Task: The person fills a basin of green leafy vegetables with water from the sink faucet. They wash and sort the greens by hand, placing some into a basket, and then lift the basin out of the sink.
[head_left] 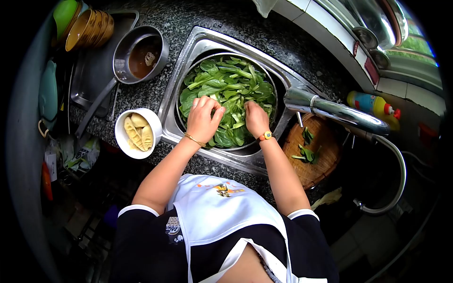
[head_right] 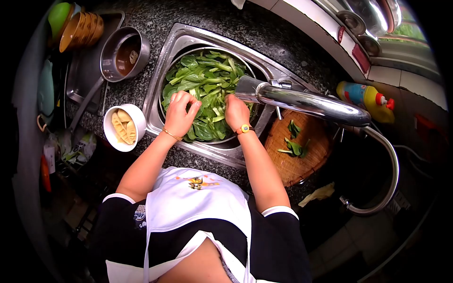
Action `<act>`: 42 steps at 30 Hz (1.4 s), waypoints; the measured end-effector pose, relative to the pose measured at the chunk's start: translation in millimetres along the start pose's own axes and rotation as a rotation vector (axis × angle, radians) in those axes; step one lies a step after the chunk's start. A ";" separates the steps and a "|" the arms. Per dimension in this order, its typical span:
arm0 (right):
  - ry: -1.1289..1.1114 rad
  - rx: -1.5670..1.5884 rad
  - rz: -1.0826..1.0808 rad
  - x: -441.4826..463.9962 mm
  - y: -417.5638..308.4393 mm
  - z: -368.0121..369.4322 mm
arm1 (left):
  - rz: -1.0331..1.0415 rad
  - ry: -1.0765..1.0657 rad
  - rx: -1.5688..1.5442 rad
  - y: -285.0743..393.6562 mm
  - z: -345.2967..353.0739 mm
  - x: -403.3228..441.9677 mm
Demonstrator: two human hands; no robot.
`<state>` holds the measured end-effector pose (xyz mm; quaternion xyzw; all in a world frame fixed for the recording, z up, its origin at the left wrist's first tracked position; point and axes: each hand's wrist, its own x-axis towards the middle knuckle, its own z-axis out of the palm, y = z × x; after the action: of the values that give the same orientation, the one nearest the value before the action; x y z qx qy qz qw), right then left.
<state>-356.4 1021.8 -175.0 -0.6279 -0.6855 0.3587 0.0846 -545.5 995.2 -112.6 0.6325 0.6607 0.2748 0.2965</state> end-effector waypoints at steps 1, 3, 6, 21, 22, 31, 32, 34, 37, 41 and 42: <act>-0.056 -0.198 -0.023 1.9 1.2 4.3 | 0.022 0.021 -0.011 -0.9 -2.1 -1.0; -0.105 -0.335 -0.013 8.6 3.0 14.6 | 0.036 0.027 -0.012 0.0 -6.2 -1.7; -0.074 -0.300 0.088 14.7 2.4 22.8 | 0.066 0.037 -0.024 0.6 -8.3 -4.0; 0.176 0.471 0.146 8.3 -4.2 -4.8 | 0.136 0.008 -0.051 6.4 -3.5 -7.5; 0.232 0.682 0.234 7.8 -7.7 -5.9 | 0.142 0.009 -0.054 5.6 -3.5 -7.1; 0.259 1.269 0.685 36.5 -11.1 -3.1 | 0.140 -0.019 -0.060 4.9 -3.0 -6.0; 0.251 1.261 0.660 38.4 -11.1 -2.2 | 0.138 -0.019 -0.058 5.6 -2.6 -5.4; 0.236 1.281 0.584 38.3 -9.9 -1.6 | 0.157 0.000 -0.059 8.2 -2.0 -2.4; 0.188 1.186 0.499 25.7 -28.3 -20.2 | 0.103 0.079 -0.163 16.6 5.9 10.2; 0.124 1.142 0.408 12.4 -34.0 -30.2 | 0.092 0.027 -0.157 16.7 17.9 33.8; 0.101 1.146 0.427 10.0 -36.2 -34.1 | 0.111 -0.025 -0.109 15.0 19.2 37.1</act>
<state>-368.0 1045.8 -131.8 -0.6222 -0.2377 0.6492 0.3673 -522.2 1032.8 -116.1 0.6543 0.6052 0.3183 0.3229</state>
